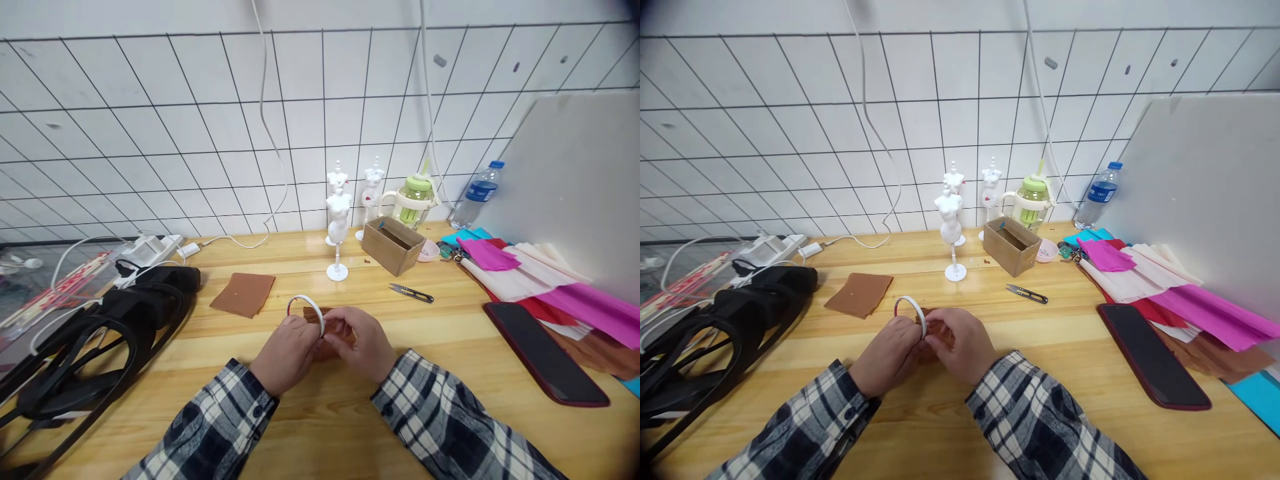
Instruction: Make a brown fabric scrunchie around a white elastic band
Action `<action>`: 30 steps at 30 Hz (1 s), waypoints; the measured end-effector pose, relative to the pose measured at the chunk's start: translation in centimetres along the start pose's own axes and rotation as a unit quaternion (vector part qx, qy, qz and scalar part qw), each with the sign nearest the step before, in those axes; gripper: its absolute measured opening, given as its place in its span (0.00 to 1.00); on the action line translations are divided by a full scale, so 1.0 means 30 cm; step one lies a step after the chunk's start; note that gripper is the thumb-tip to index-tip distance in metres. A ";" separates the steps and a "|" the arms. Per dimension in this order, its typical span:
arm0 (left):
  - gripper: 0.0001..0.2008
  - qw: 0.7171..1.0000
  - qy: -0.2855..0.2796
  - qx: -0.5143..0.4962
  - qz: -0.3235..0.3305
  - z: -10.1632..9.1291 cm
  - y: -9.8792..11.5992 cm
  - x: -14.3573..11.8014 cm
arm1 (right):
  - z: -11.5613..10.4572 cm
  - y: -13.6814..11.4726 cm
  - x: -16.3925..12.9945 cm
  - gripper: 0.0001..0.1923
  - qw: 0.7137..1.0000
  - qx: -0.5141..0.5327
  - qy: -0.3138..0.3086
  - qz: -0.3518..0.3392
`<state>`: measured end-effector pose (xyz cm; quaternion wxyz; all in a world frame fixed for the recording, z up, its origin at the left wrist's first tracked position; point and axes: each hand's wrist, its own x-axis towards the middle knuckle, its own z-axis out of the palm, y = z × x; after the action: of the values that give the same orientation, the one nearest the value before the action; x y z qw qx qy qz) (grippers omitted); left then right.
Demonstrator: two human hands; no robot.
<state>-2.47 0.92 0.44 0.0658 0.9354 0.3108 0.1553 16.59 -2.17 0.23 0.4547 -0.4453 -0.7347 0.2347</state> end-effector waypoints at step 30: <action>0.10 0.982 0.057 -0.165 0.070 -0.030 -0.005 -0.003 | -0.017 0.032 -0.001 0.25 0.991 -0.086 -0.017 -0.101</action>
<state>-2.91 1.01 1.25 0.1908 0.9206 0.2181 0.2618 17.47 -1.75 -0.26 0.4236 -0.4019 -0.8012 0.1311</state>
